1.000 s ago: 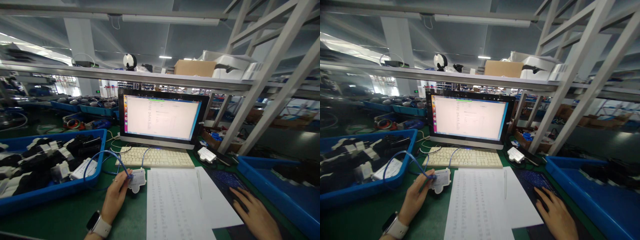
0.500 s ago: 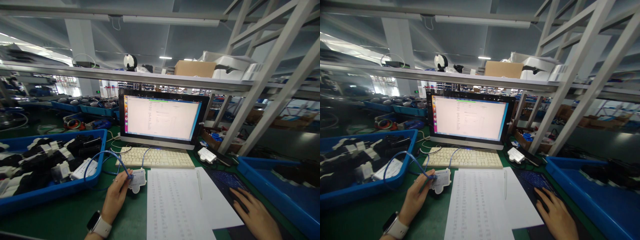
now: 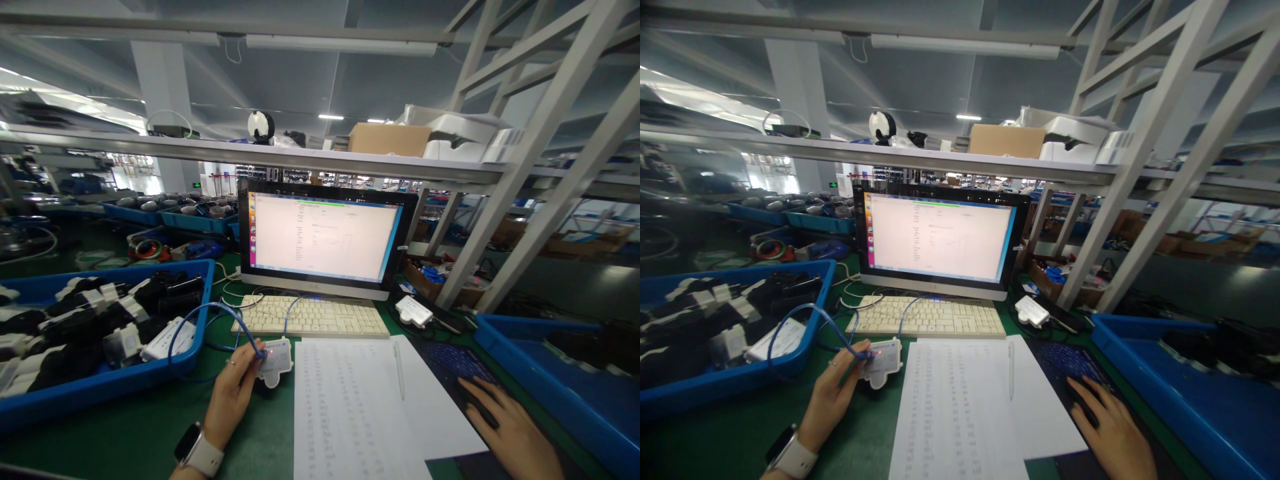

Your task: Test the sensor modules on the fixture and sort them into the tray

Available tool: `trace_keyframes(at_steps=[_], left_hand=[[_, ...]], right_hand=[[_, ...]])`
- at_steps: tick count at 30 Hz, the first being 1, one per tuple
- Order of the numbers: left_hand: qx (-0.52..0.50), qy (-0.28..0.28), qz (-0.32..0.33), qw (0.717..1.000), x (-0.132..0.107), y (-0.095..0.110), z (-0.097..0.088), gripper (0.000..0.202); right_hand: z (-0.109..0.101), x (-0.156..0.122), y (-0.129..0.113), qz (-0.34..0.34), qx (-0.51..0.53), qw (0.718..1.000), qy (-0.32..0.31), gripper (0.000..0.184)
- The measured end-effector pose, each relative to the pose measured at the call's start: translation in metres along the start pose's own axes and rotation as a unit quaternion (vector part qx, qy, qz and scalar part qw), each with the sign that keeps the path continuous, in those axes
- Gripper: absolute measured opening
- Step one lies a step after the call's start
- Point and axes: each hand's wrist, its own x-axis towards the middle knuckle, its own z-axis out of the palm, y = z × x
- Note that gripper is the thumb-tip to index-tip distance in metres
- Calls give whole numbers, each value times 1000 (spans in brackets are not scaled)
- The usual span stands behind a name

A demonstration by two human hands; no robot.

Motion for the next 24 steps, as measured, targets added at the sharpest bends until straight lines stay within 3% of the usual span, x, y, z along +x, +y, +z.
trace_keyframes(at_steps=[24], left_hand=[[-10,2,-7,1000,2,3,-2,27]], right_hand=[[-1,-1,0,6,8,1000,-8,45]])
